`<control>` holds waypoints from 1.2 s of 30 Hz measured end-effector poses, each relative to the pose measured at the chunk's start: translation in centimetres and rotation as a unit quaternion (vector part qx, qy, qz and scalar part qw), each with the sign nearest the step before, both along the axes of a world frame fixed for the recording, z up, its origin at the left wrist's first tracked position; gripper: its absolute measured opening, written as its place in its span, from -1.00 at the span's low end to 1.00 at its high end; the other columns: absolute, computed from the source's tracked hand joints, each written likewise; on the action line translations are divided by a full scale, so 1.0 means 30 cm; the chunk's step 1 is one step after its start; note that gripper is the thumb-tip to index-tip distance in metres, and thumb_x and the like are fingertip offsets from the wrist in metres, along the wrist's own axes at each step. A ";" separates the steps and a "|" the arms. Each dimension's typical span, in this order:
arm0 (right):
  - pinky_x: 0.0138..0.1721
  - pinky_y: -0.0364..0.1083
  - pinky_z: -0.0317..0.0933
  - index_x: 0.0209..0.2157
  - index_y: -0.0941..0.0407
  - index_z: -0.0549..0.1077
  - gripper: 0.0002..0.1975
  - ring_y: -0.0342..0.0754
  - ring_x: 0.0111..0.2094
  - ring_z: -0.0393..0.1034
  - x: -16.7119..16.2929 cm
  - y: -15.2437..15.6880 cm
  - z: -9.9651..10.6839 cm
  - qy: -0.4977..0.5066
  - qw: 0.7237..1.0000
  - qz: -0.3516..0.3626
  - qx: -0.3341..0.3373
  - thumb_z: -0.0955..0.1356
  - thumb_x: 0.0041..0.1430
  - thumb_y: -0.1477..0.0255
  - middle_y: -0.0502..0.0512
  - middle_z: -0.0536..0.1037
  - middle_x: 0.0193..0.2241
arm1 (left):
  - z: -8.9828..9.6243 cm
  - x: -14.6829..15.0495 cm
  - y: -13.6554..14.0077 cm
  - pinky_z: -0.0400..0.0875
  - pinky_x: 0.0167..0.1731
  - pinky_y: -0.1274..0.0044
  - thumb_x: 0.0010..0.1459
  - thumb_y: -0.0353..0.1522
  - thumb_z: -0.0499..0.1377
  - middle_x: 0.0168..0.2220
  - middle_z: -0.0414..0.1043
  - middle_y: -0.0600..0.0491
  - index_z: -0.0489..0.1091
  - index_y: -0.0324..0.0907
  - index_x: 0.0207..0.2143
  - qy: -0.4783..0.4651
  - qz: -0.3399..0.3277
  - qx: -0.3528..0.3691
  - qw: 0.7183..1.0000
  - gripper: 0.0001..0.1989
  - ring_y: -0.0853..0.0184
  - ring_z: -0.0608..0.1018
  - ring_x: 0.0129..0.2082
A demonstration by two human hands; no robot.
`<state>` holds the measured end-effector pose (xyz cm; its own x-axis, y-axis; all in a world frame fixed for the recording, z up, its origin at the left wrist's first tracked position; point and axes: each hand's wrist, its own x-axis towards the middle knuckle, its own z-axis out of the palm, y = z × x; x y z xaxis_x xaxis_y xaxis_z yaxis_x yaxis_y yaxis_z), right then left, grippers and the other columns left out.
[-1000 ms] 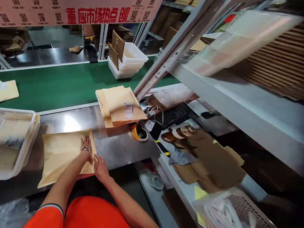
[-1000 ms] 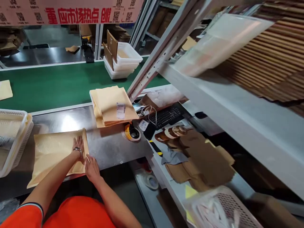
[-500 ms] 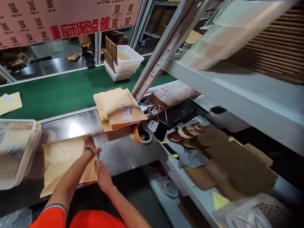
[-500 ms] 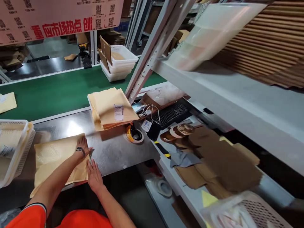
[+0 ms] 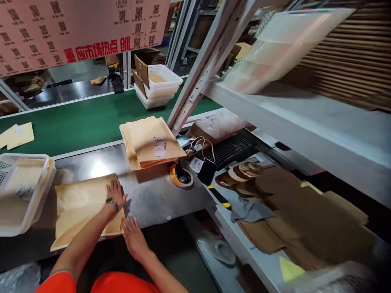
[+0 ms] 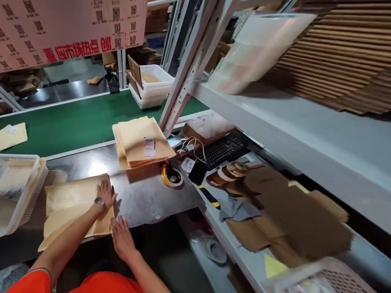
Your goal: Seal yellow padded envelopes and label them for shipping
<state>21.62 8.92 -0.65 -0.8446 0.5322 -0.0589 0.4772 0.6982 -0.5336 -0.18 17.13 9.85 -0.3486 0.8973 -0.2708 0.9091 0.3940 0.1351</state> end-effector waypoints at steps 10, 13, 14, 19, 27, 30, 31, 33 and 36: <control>0.73 0.32 -0.08 0.65 0.28 0.15 -0.17 0.25 0.75 -0.20 -0.289 0.342 0.204 -0.052 0.997 0.050 -0.021 0.23 0.38 0.62 0.34 -0.04 0.72 | -0.112 -0.109 -0.592 0.00 0.48 -0.45 0.42 -0.15 0.33 0.75 -0.10 -0.27 0.26 0.21 0.60 0.055 0.169 0.034 0.984 -0.24 -0.64 0.05 0.65; 0.72 0.37 -0.09 0.67 0.32 0.07 -0.13 0.31 0.75 -0.26 -0.319 0.351 0.179 -0.064 0.996 0.067 0.002 0.27 0.39 0.52 0.39 -0.13 0.72 | -0.085 -0.202 -0.544 -0.13 0.55 -0.38 0.35 -0.20 0.39 0.77 -0.25 -0.19 0.21 0.28 0.62 -0.001 0.084 0.012 0.996 -0.13 -0.61 -0.06 0.68; 0.72 0.40 -0.07 0.67 0.32 0.07 -0.15 0.34 0.75 -0.25 -0.308 0.341 0.150 -0.065 0.996 0.062 0.013 0.28 0.42 0.47 0.41 -0.12 0.72 | -0.069 -0.238 -0.515 -0.17 0.56 -0.38 0.30 -0.21 0.43 0.78 -0.30 -0.17 0.19 0.29 0.63 -0.024 0.043 0.000 0.999 -0.07 -0.60 -0.10 0.69; 0.66 0.52 -0.06 0.71 0.13 0.01 -0.15 0.43 0.74 -0.23 -0.201 0.287 -0.075 -0.030 0.995 -0.006 0.093 0.25 0.55 0.16 0.36 -0.16 0.74 | 0.019 -0.428 -0.330 -0.14 0.61 -0.28 0.08 -0.28 0.58 0.78 -0.30 -0.20 0.32 0.21 0.60 -0.112 -0.232 -0.018 0.966 0.06 -0.53 -0.11 0.70; 0.64 0.53 -0.07 0.63 0.26 0.22 -0.04 0.48 0.72 -0.10 -0.204 0.250 -0.239 -0.059 0.988 -0.073 0.119 0.12 0.52 -0.14 0.54 0.05 0.70 | 0.229 -0.757 -0.278 -0.04 0.68 0.01 0.33 -0.44 0.27 0.69 0.11 -0.28 0.33 -0.17 0.58 -0.082 -0.041 0.155 0.984 -0.23 -0.07 0.12 0.71; 0.63 0.54 -0.08 0.57 0.30 0.30 0.00 0.51 0.69 -0.01 -0.215 0.259 -0.259 -0.053 0.986 -0.093 0.127 0.10 0.49 -0.18 0.60 0.15 0.65 | 0.353 -1.022 -0.416 -0.03 0.68 0.15 0.44 -0.52 0.01 0.66 0.16 -0.33 0.26 -0.37 0.57 -0.028 0.127 0.183 0.974 -0.32 0.04 0.14 0.69; 0.63 0.55 -0.09 0.56 0.31 0.31 0.01 0.52 0.69 0.00 -0.217 0.264 -0.267 -0.051 0.986 -0.096 0.129 0.08 0.48 -0.19 0.63 0.16 0.64 | 0.385 -1.112 -0.472 -0.01 0.67 0.15 0.45 -0.55 -0.05 0.64 0.16 -0.37 0.22 -0.44 0.57 -0.011 0.169 0.183 0.968 -0.32 0.02 0.15 0.67; 0.63 0.57 -0.12 0.56 0.31 0.30 0.01 0.53 0.69 0.00 -0.223 0.274 -0.276 -0.050 0.984 -0.105 0.133 0.07 0.47 -0.18 0.65 0.17 0.64 | 0.423 -1.266 -0.587 0.07 0.63 0.15 0.42 -0.58 -0.06 0.58 0.26 -0.44 0.22 -0.53 0.54 0.008 0.237 0.164 0.958 -0.33 -0.01 0.25 0.61; 0.64 0.59 -0.17 0.57 0.27 0.26 -0.03 0.49 0.70 -0.03 -0.249 0.277 -0.257 -0.074 0.981 -0.125 0.128 0.09 0.44 -0.13 0.61 0.16 0.65 | 0.423 -1.400 -0.739 0.24 0.54 0.12 0.32 -0.49 0.14 0.47 0.42 -0.47 0.39 -0.51 0.41 0.012 0.310 0.102 0.945 -0.38 -0.13 0.41 0.51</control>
